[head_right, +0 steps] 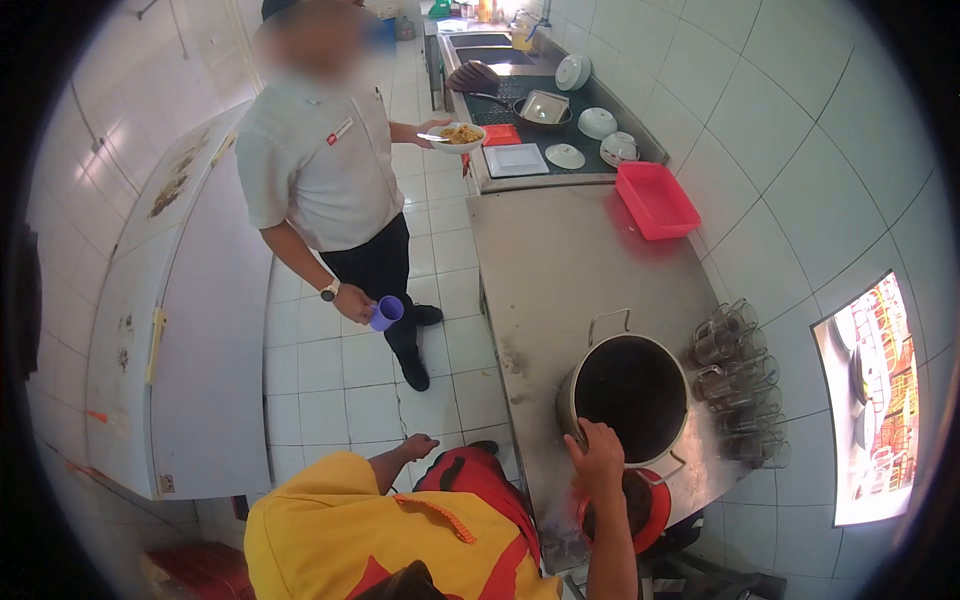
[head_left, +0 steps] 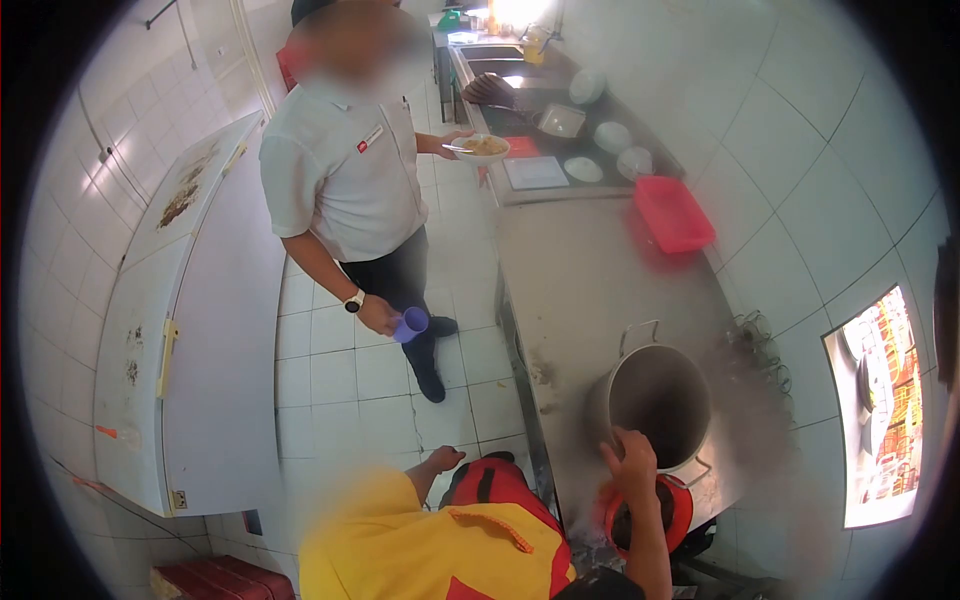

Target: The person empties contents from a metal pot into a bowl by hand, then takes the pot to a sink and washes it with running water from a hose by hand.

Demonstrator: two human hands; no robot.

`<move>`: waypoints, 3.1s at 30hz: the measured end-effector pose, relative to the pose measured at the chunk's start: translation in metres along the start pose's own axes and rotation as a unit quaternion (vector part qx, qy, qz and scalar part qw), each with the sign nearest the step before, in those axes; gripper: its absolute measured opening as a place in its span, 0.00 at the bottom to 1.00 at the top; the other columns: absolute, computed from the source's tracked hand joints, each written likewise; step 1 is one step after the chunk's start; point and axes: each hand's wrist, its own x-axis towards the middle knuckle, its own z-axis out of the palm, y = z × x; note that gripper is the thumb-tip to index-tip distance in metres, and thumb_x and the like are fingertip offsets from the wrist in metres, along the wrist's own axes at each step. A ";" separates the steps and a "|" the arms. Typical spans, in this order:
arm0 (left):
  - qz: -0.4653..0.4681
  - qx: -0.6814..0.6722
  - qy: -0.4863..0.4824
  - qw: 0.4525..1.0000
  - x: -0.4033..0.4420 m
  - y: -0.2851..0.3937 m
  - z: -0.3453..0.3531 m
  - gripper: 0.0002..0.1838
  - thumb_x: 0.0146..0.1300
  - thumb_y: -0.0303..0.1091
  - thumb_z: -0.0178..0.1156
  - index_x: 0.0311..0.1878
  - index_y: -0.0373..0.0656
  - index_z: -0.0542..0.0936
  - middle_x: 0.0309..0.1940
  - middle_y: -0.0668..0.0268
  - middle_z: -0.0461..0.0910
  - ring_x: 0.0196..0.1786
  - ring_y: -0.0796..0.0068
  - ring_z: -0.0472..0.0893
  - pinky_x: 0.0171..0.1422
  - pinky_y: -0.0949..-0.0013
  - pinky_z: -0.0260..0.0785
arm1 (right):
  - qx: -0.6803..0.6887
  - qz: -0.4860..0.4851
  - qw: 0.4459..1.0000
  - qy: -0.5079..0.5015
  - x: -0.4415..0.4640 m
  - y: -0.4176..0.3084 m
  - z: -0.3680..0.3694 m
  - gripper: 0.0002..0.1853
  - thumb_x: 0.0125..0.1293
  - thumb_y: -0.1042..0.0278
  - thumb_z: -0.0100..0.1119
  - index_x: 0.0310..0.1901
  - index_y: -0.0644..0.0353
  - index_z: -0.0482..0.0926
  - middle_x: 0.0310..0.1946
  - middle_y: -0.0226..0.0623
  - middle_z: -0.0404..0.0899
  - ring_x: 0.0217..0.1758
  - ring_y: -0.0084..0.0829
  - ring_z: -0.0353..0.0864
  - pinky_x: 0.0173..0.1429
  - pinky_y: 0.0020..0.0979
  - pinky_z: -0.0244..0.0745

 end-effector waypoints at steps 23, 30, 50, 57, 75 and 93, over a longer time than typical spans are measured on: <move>0.017 0.014 -0.022 1.000 -0.005 0.014 -0.006 0.31 0.59 0.56 0.51 0.49 0.35 0.79 0.41 0.50 0.81 0.37 0.53 0.83 0.35 0.58 0.79 | -0.097 0.120 0.976 -0.151 -0.014 0.007 -0.016 0.19 0.61 0.50 0.56 0.31 0.60 0.82 0.28 0.47 0.80 0.35 0.49 0.79 0.40 0.45 0.74; 0.018 -0.004 -0.012 1.000 0.000 0.012 -0.003 0.31 0.60 0.56 0.50 0.49 0.35 0.79 0.42 0.50 0.81 0.39 0.53 0.83 0.37 0.58 0.79 | -0.093 0.163 0.964 -0.188 -0.019 -0.014 -0.015 0.18 0.62 0.52 0.54 0.30 0.60 0.83 0.26 0.50 0.79 0.35 0.52 0.80 0.41 0.47 0.73; 0.005 0.000 -0.016 1.000 -0.003 0.011 0.002 0.31 0.59 0.57 0.51 0.50 0.36 0.78 0.42 0.50 0.80 0.38 0.54 0.82 0.36 0.59 0.79 | -0.102 0.131 0.979 -0.118 -0.019 -0.005 0.007 0.31 0.58 0.39 0.57 0.49 0.62 0.78 0.42 0.48 0.78 0.47 0.47 0.77 0.50 0.43 0.73; 0.013 0.012 -0.025 1.000 -0.002 0.009 -0.003 0.32 0.59 0.58 0.51 0.50 0.35 0.78 0.42 0.50 0.80 0.39 0.53 0.82 0.37 0.59 0.79 | -0.106 0.227 0.955 -0.161 -0.013 -0.014 0.018 0.32 0.57 0.38 0.56 0.49 0.61 0.79 0.42 0.47 0.79 0.46 0.46 0.80 0.47 0.43 0.75; 0.020 0.017 -0.033 0.999 -0.002 0.018 -0.003 0.31 0.60 0.57 0.52 0.50 0.35 0.78 0.44 0.49 0.80 0.42 0.53 0.82 0.39 0.58 0.79 | -0.107 0.259 0.944 -0.174 -0.011 -0.015 0.014 0.26 0.58 0.44 0.57 0.51 0.57 0.78 0.40 0.44 0.81 0.43 0.47 0.81 0.47 0.44 0.75; 0.016 0.019 -0.030 0.999 -0.002 0.020 -0.002 0.31 0.60 0.56 0.51 0.50 0.35 0.78 0.43 0.50 0.81 0.42 0.53 0.82 0.38 0.58 0.79 | -0.099 0.226 0.953 -0.177 -0.016 -0.005 0.019 0.21 0.60 0.51 0.58 0.52 0.52 0.75 0.41 0.42 0.81 0.43 0.47 0.81 0.45 0.45 0.75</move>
